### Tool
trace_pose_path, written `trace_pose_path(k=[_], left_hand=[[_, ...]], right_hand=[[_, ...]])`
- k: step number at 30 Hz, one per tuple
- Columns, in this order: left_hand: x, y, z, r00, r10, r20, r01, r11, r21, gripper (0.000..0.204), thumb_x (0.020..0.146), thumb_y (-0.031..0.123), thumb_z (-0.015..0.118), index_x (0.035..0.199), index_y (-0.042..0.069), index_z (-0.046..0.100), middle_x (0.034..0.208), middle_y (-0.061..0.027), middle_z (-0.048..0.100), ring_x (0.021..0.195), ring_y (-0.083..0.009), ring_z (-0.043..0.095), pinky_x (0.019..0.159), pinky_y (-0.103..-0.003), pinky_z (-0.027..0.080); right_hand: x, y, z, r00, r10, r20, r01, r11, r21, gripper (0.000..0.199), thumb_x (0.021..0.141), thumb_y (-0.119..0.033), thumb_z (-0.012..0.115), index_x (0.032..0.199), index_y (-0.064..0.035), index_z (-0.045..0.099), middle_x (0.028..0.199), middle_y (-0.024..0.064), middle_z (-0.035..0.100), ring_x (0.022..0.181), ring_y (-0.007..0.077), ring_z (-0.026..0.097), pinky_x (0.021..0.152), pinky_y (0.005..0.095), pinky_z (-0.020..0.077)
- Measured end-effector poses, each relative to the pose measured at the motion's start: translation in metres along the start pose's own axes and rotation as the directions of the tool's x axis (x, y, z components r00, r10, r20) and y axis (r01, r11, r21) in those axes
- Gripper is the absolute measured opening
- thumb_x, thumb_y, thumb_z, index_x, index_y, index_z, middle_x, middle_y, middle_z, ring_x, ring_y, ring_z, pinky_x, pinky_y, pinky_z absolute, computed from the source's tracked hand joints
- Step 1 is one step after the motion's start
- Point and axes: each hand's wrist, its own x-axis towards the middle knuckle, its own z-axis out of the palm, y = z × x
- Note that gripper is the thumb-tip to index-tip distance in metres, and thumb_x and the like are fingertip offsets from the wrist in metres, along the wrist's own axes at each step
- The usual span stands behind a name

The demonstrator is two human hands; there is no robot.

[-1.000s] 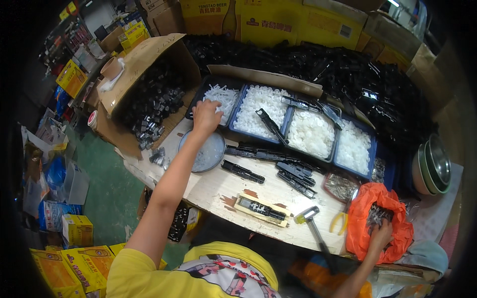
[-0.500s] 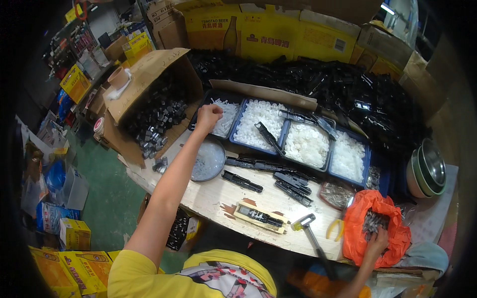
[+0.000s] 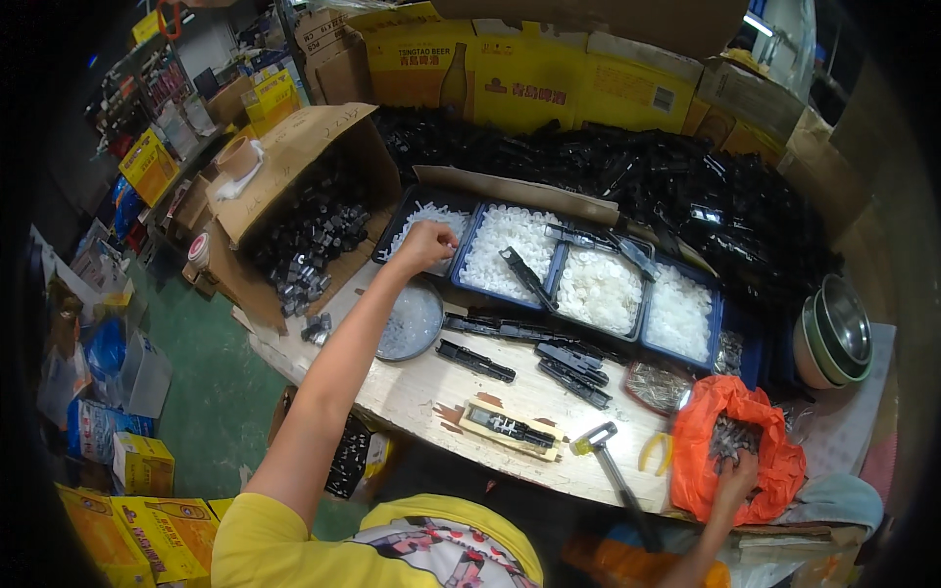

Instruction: The person assembles small metal lock cylinders at a cluttered workbench. They pick up a lock body, insert a metal pin, and use a hammer to tap it into place. The person then inserts a white plastic component and secures it with another hammer strike. The finished lock is placed into a cardboard box below the table. This process is repeated for multiple units.

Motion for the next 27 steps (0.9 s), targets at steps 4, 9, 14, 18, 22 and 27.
trace_pose_path(k=[4,9,14,18,22,27], left_hand=[[-0.006,-0.007,-0.004,0.981,-0.193,0.001,0.180,0.915,-0.361,0.010,0.067,0.006,0.070,0.075,0.002,0.068,0.070,-0.0059,0.064,0.064,-0.0132,0.059,0.059,-0.027,0.046],[-0.017,0.008,-0.018,0.943,-0.299,-0.144,0.155,0.780,-0.607,0.011,0.079,0.009,0.063,0.084,-0.001,0.065,0.073,-0.0029,0.061,0.069,-0.0102,0.059,0.058,-0.025,0.047],[-0.062,0.041,-0.048,0.964,-0.256,-0.068,0.121,0.652,-0.748,0.014,0.086,0.010,0.056,0.093,-0.001,0.060,0.069,-0.0027,0.057,0.062,-0.0104,0.058,0.053,-0.022,0.049],[-0.126,0.035,-0.053,0.952,-0.263,-0.157,0.180,0.895,-0.408,0.015,0.075,0.005,0.065,0.088,-0.001,0.063,0.065,-0.0032,0.056,0.062,-0.0121,0.058,0.053,-0.025,0.045],[-0.172,0.014,-0.059,0.954,-0.189,-0.231,0.188,0.982,-0.031,0.015,0.068,0.004,0.070,0.081,-0.001,0.066,0.070,-0.0089,0.059,0.064,-0.0187,0.058,0.058,-0.030,0.045],[-0.187,0.002,-0.061,0.970,-0.099,-0.224,0.148,0.965,0.216,0.016,0.066,-0.002,0.065,0.082,0.001,0.066,0.075,-0.0119,0.057,0.070,-0.0274,0.057,0.063,-0.034,0.046]], right_hand=[[0.002,-0.003,-0.004,0.999,-0.036,-0.014,0.037,0.997,0.064,0.019,0.073,0.001,0.059,0.090,0.0033,0.053,0.087,0.0156,0.052,0.082,0.0321,0.053,0.071,0.0374,0.0411],[0.008,-0.010,-0.007,0.988,0.154,0.007,-0.148,0.938,0.315,0.012,0.080,-0.004,0.057,0.089,0.0014,0.051,0.081,0.0088,0.050,0.074,0.0190,0.049,0.068,0.0304,0.0398],[0.005,-0.011,-0.008,0.958,0.266,0.111,-0.284,0.811,0.511,0.013,0.086,-0.011,0.054,0.089,-0.0001,0.048,0.078,0.0071,0.049,0.072,0.0154,0.046,0.068,0.0278,0.0392],[0.003,-0.005,-0.003,0.988,0.150,0.032,-0.148,0.881,0.449,0.015,0.088,-0.015,0.052,0.091,-0.0003,0.048,0.080,0.0082,0.051,0.074,0.0179,0.048,0.070,0.0286,0.0399],[0.005,0.000,0.002,0.993,0.110,0.035,-0.114,0.890,0.442,0.017,0.089,-0.016,0.052,0.092,-0.0004,0.048,0.081,0.0081,0.050,0.075,0.0183,0.047,0.070,0.0285,0.0397],[0.004,0.002,0.006,0.998,0.064,0.014,-0.063,0.888,0.456,0.018,0.090,-0.018,0.051,0.091,-0.0003,0.047,0.078,0.0077,0.049,0.073,0.0183,0.046,0.070,0.0281,0.0391]])
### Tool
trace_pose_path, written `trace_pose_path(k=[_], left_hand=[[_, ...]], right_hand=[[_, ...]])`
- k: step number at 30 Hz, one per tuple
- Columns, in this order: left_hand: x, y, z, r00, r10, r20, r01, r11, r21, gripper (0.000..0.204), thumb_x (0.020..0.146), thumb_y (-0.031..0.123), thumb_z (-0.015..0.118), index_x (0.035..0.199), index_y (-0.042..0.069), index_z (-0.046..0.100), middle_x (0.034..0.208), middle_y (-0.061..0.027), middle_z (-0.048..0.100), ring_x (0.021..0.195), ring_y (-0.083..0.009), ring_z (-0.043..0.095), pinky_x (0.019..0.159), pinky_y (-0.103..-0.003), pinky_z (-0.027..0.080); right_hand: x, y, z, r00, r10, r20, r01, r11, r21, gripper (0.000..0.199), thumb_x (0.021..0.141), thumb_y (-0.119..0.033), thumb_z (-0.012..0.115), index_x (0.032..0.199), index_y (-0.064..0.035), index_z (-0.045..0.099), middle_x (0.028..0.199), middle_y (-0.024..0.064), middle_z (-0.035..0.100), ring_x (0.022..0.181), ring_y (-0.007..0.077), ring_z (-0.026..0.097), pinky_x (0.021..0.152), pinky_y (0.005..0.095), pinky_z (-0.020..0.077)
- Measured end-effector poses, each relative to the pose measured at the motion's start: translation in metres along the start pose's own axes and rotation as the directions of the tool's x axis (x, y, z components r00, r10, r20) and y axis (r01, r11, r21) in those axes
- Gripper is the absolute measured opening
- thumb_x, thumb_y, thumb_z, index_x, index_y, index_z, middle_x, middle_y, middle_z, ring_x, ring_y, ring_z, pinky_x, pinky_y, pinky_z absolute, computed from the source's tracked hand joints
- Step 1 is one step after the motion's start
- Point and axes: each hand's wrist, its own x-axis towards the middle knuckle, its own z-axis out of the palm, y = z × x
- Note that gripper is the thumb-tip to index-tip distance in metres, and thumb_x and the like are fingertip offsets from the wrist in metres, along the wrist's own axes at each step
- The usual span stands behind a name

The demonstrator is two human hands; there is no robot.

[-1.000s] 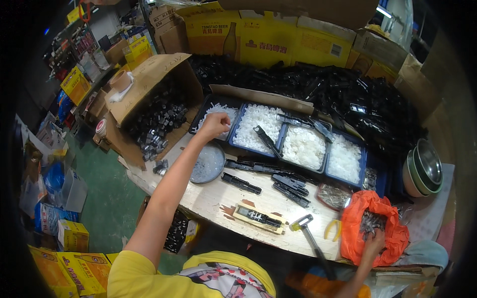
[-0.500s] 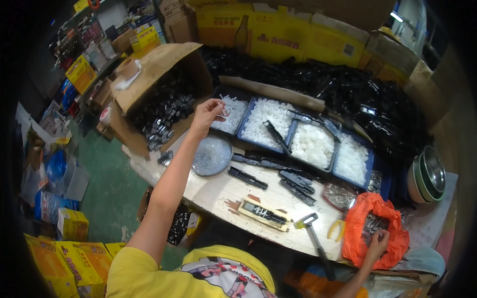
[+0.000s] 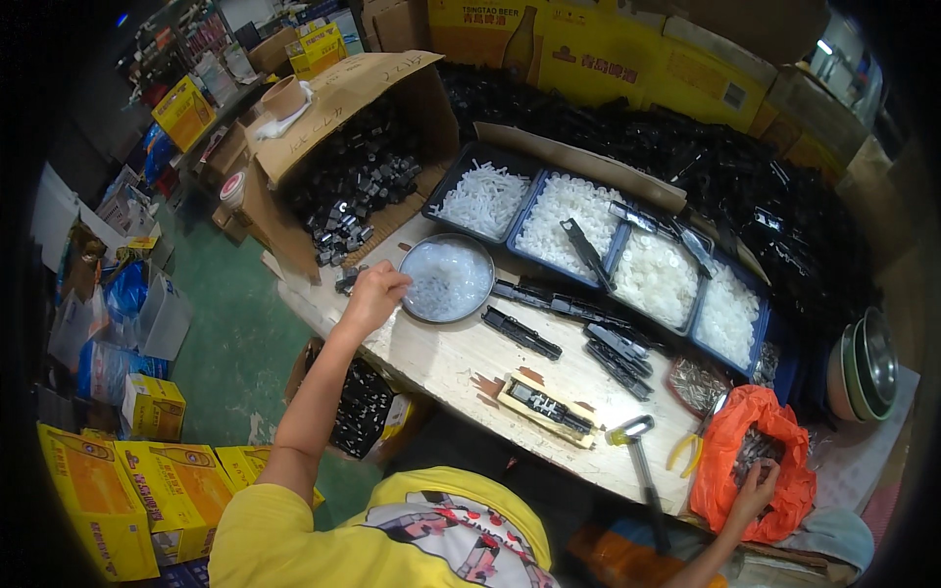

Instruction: The person assembles small metal lock cylinders at a cluttered workbench. They pick up a lock body, insert a metal pin, and use a hammer to tap it into place. The person then inserts a white plastic component and secures it with another hammer strike. The finished lock is placed into a cardboard box below the table. This process is repeated for multiple units.

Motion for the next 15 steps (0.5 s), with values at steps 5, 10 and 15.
trace_pose_path(k=[5,10,15], left_hand=[[0.005,0.005,0.018,1.000,0.020,0.006,-0.020,0.994,0.103,0.014,0.066,-0.007,0.057,0.077,-0.001,0.064,0.080,-0.0182,0.057,0.076,-0.0366,0.058,0.067,-0.043,0.047],[0.010,0.007,0.028,0.999,0.035,-0.014,-0.033,0.992,0.125,0.012,0.066,-0.005,0.057,0.075,0.000,0.063,0.077,-0.0173,0.057,0.074,-0.0357,0.057,0.066,-0.042,0.046],[0.010,0.004,0.027,1.000,0.008,-0.012,-0.006,0.989,0.147,0.012,0.064,-0.005,0.056,0.072,-0.001,0.063,0.078,-0.0184,0.057,0.074,-0.0369,0.058,0.067,-0.044,0.047]], right_hand=[[-0.001,-0.003,-0.001,0.998,0.055,0.021,-0.054,0.996,-0.064,0.013,0.088,-0.012,0.052,0.094,-0.0003,0.050,0.080,0.0064,0.052,0.070,0.0143,0.049,0.066,0.0267,0.0423],[-0.005,-0.006,-0.004,0.998,-0.032,-0.050,0.027,0.995,-0.095,0.015,0.089,-0.014,0.051,0.095,0.0001,0.051,0.082,0.0070,0.053,0.072,0.0150,0.050,0.068,0.0268,0.0424],[-0.012,-0.014,0.003,0.997,-0.021,-0.076,0.021,1.000,-0.006,0.019,0.091,-0.017,0.050,0.095,0.0010,0.050,0.085,0.0086,0.054,0.077,0.0172,0.050,0.070,0.0278,0.0417]])
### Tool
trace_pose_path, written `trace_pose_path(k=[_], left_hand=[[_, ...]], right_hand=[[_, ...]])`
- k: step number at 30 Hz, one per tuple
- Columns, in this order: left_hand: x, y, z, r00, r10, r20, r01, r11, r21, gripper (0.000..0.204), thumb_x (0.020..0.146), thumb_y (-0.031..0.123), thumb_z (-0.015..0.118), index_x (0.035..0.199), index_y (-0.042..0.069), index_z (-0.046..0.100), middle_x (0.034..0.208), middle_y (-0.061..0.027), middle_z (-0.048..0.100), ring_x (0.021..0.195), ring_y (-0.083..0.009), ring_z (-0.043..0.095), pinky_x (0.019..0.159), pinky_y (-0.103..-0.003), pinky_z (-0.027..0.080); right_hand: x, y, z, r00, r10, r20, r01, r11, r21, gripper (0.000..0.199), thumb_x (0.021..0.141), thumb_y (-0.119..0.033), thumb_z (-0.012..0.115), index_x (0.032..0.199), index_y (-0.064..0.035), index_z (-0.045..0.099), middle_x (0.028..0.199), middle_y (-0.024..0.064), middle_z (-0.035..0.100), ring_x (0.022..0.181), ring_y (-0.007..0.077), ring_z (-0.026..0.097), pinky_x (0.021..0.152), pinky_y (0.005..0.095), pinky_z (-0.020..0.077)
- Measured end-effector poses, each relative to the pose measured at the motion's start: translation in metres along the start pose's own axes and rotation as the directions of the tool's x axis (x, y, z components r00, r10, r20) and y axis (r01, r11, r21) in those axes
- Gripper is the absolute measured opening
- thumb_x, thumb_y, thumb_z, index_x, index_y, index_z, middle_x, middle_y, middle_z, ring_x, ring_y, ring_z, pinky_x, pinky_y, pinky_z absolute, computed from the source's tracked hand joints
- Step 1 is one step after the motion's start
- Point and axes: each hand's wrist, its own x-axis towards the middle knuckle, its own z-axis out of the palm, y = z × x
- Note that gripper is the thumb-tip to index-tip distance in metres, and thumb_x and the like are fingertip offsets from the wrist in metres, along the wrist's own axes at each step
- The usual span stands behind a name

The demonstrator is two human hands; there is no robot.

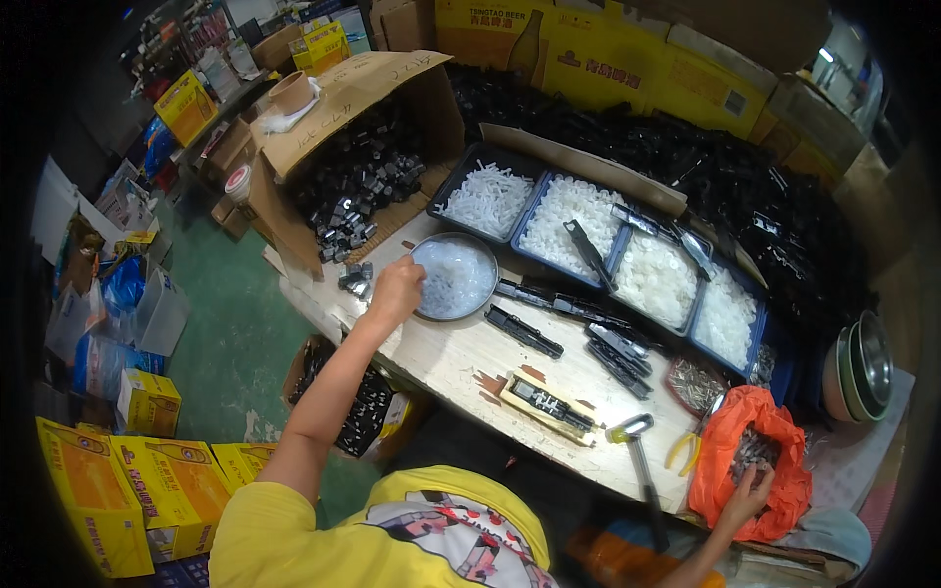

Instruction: The person assembles small metal lock cylinders at a cluttered workbench. They pick up a lock body, insert a metal pin, and use a hammer to tap it into place. The person then inserts a white plastic component and secures it with another hammer strike. The finished lock is placed into a cardboard box below the table. This process is repeated for multiple units.

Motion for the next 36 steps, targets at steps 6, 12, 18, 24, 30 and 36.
trace_pose_path(k=[6,12,18,24,30,36], left_hand=[[-0.004,-0.006,-0.012,0.997,-0.058,-0.046,0.046,0.974,-0.220,0.013,0.065,-0.001,0.063,0.077,0.000,0.066,0.075,-0.0157,0.060,0.065,-0.0282,0.059,0.059,-0.036,0.048],[-0.014,0.018,-0.036,0.890,-0.383,0.245,0.426,0.511,-0.747,0.010,0.075,0.003,0.065,0.084,-0.002,0.065,0.067,-0.0042,0.060,0.054,-0.0077,0.054,0.046,-0.021,0.042],[-0.027,0.050,-0.032,0.895,-0.268,0.358,0.428,0.285,-0.858,0.012,0.078,0.002,0.063,0.087,-0.004,0.063,0.068,-0.0068,0.060,0.055,-0.0100,0.054,0.048,-0.021,0.042],[-0.051,0.093,-0.017,0.861,-0.128,0.492,0.502,0.057,-0.863,0.013,0.079,0.003,0.063,0.091,-0.004,0.062,0.072,-0.0083,0.062,0.057,-0.0106,0.056,0.048,-0.021,0.045],[-0.061,0.126,-0.005,0.809,-0.042,0.586,0.585,-0.028,-0.811,0.014,0.080,0.004,0.063,0.092,-0.004,0.061,0.069,-0.0069,0.060,0.055,-0.0081,0.056,0.044,-0.019,0.044],[-0.064,0.135,-0.004,0.770,-0.025,0.638,0.638,-0.022,-0.770,0.013,0.079,0.003,0.063,0.090,-0.003,0.062,0.071,-0.0076,0.061,0.057,-0.0096,0.057,0.046,-0.020,0.046]], right_hand=[[-0.005,-0.053,0.007,0.998,-0.061,-0.033,0.063,0.996,0.067,0.016,0.091,-0.016,0.049,0.095,-0.0007,0.050,0.085,0.0047,0.050,0.076,0.0135,0.046,0.069,0.0255,0.0405],[-0.015,-0.103,0.026,0.977,-0.144,0.157,0.110,0.972,0.205,0.008,0.090,-0.009,0.049,0.094,-0.0019,0.049,0.085,-0.0006,0.048,0.074,0.0073,0.043,0.067,0.0212,0.0383],[-0.046,-0.178,0.074,0.873,-0.282,0.397,0.223,0.956,0.190,0.013,0.080,0.000,0.058,0.092,0.0025,0.056,0.082,0.0066,0.055,0.075,0.0131,0.051,0.065,0.0242,0.0410],[-0.076,-0.230,0.126,0.712,-0.530,0.460,0.310,0.825,0.472,0.023,0.074,0.002,0.064,0.096,0.0011,0.057,0.080,0.0106,0.055,0.069,0.0214,0.055,0.061,0.0289,0.0447],[-0.081,-0.239,0.134,0.640,-0.606,0.472,0.426,0.791,0.439,0.022,0.070,-0.004,0.067,0.092,-0.0043,0.060,0.079,0.0072,0.054,0.074,0.0234,0.052,0.064,0.0329,0.0368],[-0.082,-0.235,0.137,0.644,-0.616,0.454,0.457,0.786,0.417,0.022,0.069,-0.005,0.068,0.090,-0.0059,0.061,0.076,0.0055,0.054,0.074,0.0217,0.051,0.064,0.0327,0.0343]])
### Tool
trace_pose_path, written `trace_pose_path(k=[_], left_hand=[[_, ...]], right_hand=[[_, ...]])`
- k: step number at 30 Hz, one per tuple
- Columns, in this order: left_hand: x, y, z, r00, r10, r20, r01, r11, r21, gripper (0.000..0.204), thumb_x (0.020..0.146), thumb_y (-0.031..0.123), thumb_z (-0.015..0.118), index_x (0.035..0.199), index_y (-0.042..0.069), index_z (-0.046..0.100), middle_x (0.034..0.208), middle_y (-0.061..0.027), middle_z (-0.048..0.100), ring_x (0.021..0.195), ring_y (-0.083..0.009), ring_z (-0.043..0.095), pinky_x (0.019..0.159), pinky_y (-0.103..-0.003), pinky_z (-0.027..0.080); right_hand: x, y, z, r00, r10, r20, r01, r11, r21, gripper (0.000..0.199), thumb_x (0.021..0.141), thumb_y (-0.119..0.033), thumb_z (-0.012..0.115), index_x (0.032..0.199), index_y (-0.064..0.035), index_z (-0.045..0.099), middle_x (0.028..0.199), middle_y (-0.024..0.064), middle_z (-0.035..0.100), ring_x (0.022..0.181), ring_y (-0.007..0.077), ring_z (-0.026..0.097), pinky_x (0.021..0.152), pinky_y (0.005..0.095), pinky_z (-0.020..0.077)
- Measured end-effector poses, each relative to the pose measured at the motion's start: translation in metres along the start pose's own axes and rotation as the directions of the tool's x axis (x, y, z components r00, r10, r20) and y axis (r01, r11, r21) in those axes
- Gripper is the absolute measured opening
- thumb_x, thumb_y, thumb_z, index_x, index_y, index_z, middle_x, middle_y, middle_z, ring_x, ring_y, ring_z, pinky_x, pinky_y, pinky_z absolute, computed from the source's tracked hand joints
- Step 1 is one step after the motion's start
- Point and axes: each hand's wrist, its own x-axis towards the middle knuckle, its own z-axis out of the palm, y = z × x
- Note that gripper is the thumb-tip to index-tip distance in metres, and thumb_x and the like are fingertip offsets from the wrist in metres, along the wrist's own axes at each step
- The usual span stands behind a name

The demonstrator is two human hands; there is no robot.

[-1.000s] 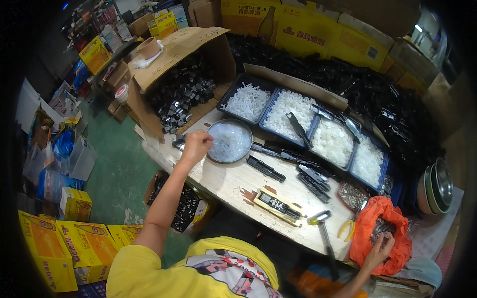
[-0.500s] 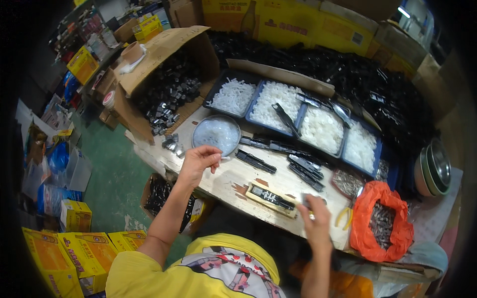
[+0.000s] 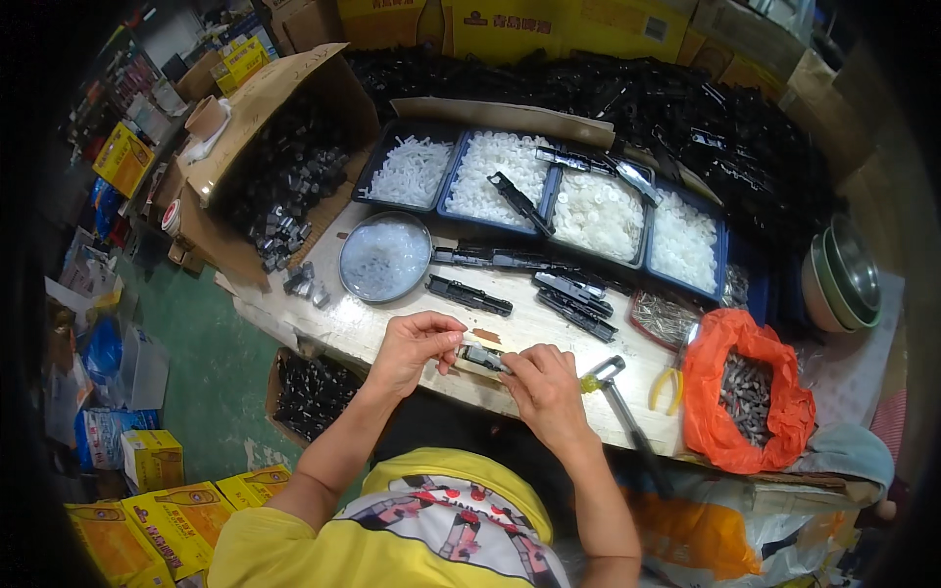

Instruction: The person assembles small metal lock cylinders at a cluttered workbench. They pick up a lock body, insert a metal pin, and use a hammer to tap it into place. The person then inserts a white plastic component and secures it with another hammer strike. The finished lock is placed into a cardboard box below the table. This process is repeated for multiple units.

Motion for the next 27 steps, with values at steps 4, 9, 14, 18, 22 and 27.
trace_pose_path(k=[4,9,14,18,22,27], left_hand=[[-0.002,-0.002,0.002,1.000,0.012,0.013,-0.013,1.000,0.026,0.013,0.079,0.003,0.064,0.089,-0.004,0.062,0.070,-0.0076,0.061,0.057,-0.0094,0.057,0.046,-0.020,0.046],[-0.008,-0.001,0.004,1.000,-0.004,0.003,0.004,0.998,0.062,0.012,0.078,0.002,0.063,0.089,-0.004,0.062,0.070,-0.0076,0.061,0.056,-0.0100,0.057,0.046,-0.020,0.045],[0.000,0.000,0.010,0.995,-0.099,0.010,0.099,0.994,0.055,0.008,0.077,0.001,0.062,0.082,-0.005,0.061,0.065,-0.0086,0.058,0.053,-0.0141,0.055,0.045,-0.025,0.043],[-0.002,0.002,0.000,0.972,-0.229,0.041,0.230,0.973,-0.021,0.014,0.077,0.000,0.062,0.088,-0.008,0.061,0.067,-0.0088,0.058,0.053,-0.0128,0.054,0.042,-0.025,0.043],[0.005,-0.004,-0.001,0.938,-0.320,0.135,0.338,0.931,-0.135,0.013,0.077,-0.002,0.061,0.088,-0.008,0.061,0.070,-0.0105,0.059,0.053,-0.0136,0.055,0.042,-0.026,0.044],[0.005,-0.011,0.000,0.913,-0.367,0.179,0.394,0.906,-0.155,0.014,0.076,-0.002,0.062,0.089,-0.007,0.061,0.070,-0.0115,0.059,0.054,-0.0148,0.055,0.043,-0.027,0.044]], right_hand=[[0.002,-0.002,0.001,1.000,-0.003,0.000,0.003,1.000,-0.020,0.023,0.069,-0.005,0.069,0.090,-0.0059,0.061,0.076,0.0055,0.053,0.074,0.0217,0.051,0.064,0.0326,0.0342],[0.003,-0.005,0.001,0.998,-0.064,0.007,0.064,0.997,-0.050,0.025,0.067,-0.004,0.068,0.090,-0.0061,0.061,0.076,0.0055,0.052,0.074,0.0219,0.051,0.064,0.0330,0.0340],[-0.004,0.007,0.002,0.972,-0.233,-0.042,0.219,0.951,-0.221,0.025,0.065,-0.009,0.059,0.090,-0.0097,0.060,0.076,0.0038,0.051,0.071,0.0201,0.049,0.063,0.0361,0.0329],[0.008,0.002,-0.007,0.939,-0.340,0.059,0.342,0.897,-0.281,0.022,0.069,-0.009,0.056,0.091,-0.0128,0.057,0.077,0.0009,0.047,0.075,0.0168,0.048,0.068,0.0337,0.0321],[0.004,0.003,-0.013,0.929,-0.366,0.061,0.366,0.875,-0.316,0.023,0.069,-0.010,0.056,0.093,-0.0127,0.057,0.078,0.0002,0.048,0.075,0.0160,0.048,0.069,0.0333,0.0314],[0.000,0.003,-0.010,0.940,-0.319,0.118,0.340,0.881,-0.329,0.031,0.067,-0.007,0.059,0.097,-0.0144,0.061,0.080,-0.0031,0.053,0.074,0.0132,0.050,0.069,0.0339,0.0311]])
